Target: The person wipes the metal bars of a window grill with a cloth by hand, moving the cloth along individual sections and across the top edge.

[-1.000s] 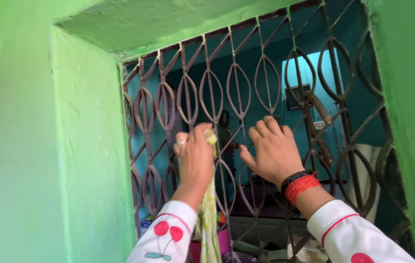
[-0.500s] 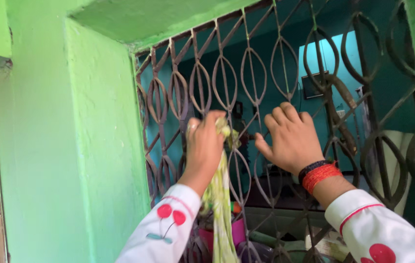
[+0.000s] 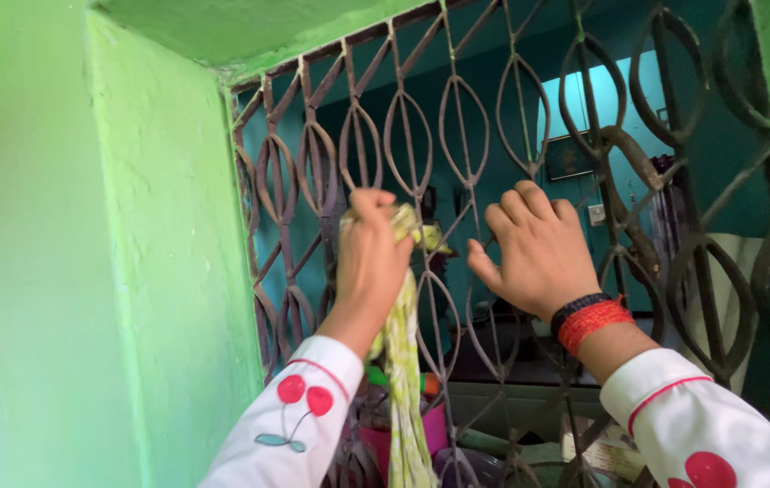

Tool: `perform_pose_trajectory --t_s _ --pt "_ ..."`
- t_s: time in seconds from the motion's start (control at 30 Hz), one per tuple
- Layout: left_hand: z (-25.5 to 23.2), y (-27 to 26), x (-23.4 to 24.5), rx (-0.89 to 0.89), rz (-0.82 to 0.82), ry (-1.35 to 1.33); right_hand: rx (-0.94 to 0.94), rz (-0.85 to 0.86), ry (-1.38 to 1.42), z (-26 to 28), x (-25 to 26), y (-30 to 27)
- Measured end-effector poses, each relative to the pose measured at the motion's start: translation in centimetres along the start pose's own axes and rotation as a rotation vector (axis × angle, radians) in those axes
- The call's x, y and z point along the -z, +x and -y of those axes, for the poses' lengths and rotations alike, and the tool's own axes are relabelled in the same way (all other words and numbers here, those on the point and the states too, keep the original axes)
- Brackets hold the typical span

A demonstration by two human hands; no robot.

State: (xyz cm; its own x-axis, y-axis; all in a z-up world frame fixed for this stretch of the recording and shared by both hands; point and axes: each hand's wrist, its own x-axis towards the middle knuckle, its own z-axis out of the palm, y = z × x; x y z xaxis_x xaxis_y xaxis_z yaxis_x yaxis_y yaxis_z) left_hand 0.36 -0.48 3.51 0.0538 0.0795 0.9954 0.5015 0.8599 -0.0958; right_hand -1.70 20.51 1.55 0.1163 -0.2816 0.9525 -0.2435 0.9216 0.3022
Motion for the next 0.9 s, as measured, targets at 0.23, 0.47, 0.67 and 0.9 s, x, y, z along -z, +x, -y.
perform_pose_trajectory --t_s 0.23,0.47,0.67,0.9 --pt "0.2 -2.9 0.4 0.097 0.032 0.027 0.008 0.0 0.034 -0.3 0.1 0.0" --pt "1.0 -1.2 0.7 -0.128 0.057 0.1 0.023 0.026 0.015 -0.3 0.3 -0.1" --pt "0.8 -0.9 0.4 -0.079 0.023 -0.043 0.013 0.014 0.04 -0.1 0.2 -0.1" --pt "1.5 -3.4 -0.1 -0.024 -0.033 0.039 0.028 0.052 0.005 -0.2 0.2 -0.1"
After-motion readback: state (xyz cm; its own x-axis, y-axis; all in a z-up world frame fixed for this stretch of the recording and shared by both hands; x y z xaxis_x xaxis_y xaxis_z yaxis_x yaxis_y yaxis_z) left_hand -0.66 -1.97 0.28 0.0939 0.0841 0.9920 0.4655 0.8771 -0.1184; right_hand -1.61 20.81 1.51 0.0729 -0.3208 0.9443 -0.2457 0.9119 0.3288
